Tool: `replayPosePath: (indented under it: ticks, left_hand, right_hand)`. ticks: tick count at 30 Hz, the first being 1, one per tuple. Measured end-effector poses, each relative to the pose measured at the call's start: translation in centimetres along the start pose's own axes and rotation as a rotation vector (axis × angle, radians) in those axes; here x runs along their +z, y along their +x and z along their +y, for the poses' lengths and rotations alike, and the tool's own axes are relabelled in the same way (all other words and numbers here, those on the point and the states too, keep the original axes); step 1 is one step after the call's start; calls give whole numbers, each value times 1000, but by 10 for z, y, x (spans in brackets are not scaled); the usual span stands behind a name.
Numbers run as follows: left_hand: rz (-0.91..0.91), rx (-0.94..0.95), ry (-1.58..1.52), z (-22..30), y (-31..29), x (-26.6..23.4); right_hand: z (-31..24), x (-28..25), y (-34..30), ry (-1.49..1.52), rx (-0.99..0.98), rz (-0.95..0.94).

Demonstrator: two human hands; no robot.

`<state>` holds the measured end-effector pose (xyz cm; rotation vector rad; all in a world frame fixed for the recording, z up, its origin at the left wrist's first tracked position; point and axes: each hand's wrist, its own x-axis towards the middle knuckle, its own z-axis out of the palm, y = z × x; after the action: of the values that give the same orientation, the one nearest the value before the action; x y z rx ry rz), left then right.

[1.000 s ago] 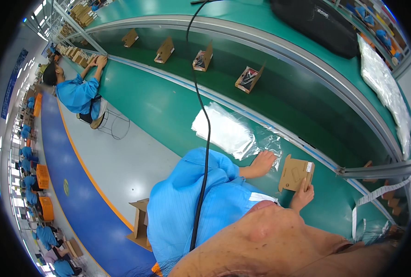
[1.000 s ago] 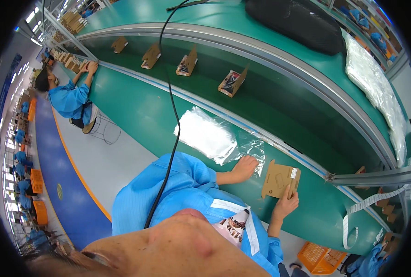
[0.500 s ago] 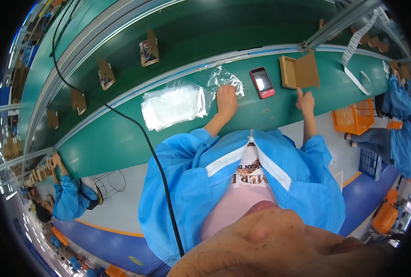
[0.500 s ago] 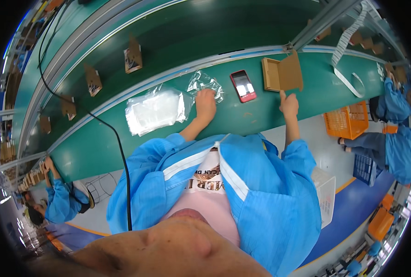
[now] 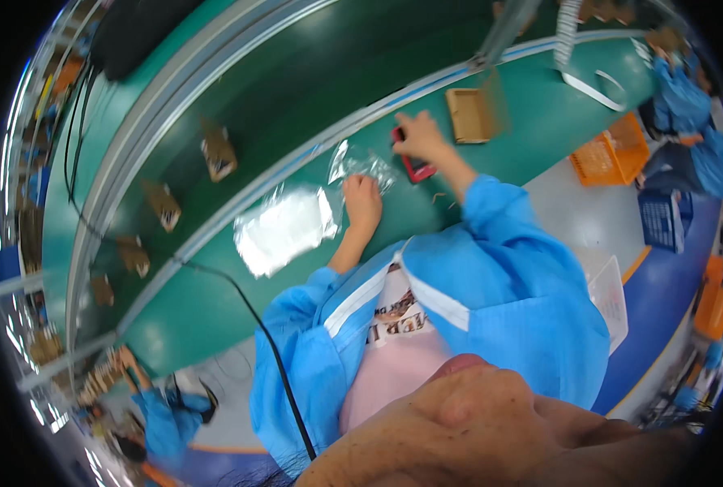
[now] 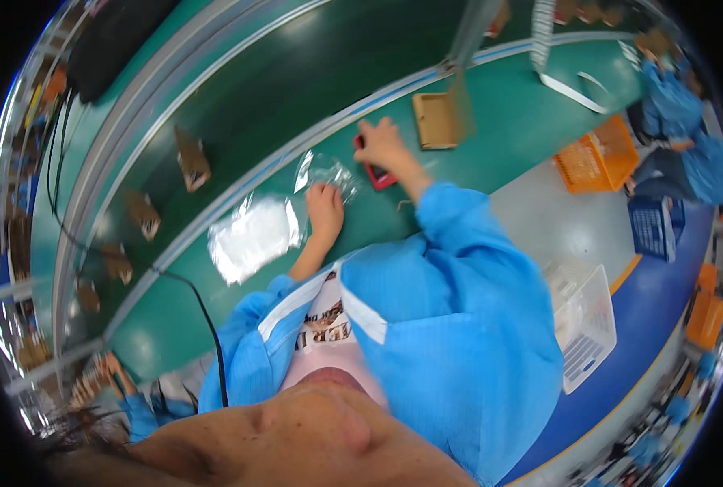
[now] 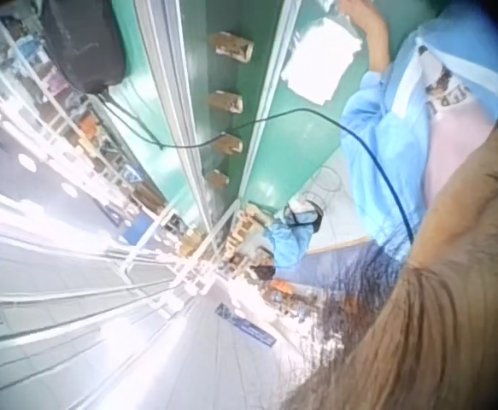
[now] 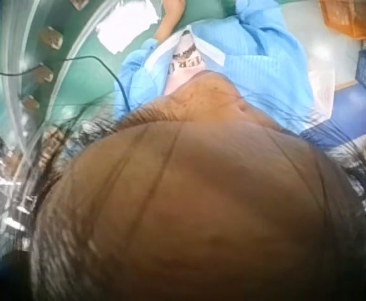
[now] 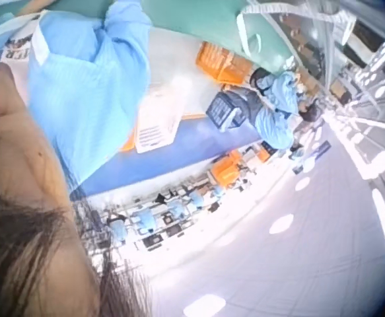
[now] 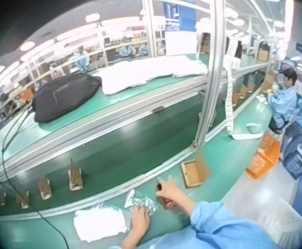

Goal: The person inserts electronic devices into plastic bags, places them into cardboard boxes, closes the boxes, and sets the boxes onto the upper shelf of the conveyor line by hand.

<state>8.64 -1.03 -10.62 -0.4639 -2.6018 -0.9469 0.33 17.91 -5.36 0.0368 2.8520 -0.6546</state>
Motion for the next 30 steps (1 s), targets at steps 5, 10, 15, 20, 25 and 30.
replayPosePath:
  ticks: [5, 10, 15, 20, 25, 30]
  left_hand:
    - [-8, -188, -31, -23, -1, 5]
    - [-30, -285, -146, -30, 2, 6]
    - [-38, -570, -349, -27, 10, 0]
    - [159, -291, -148, -16, 6, -17]
    - [124, 100, -61, -2, -3, -28]
    - [61, 183, -202, 37, 0, -43]
  right_hand:
    - [3, -37, -44, 817, 60, 36]
    - [2, 20, -98, 1342, 151, 13]
    - [12, 59, -119, 788, -145, 186]
    - [-2, 39, -130, 129, -281, 196]
    - [-29, 18, -120, 882, 279, -177]
    - [-18, 31, -119, 1380, 355, -329]
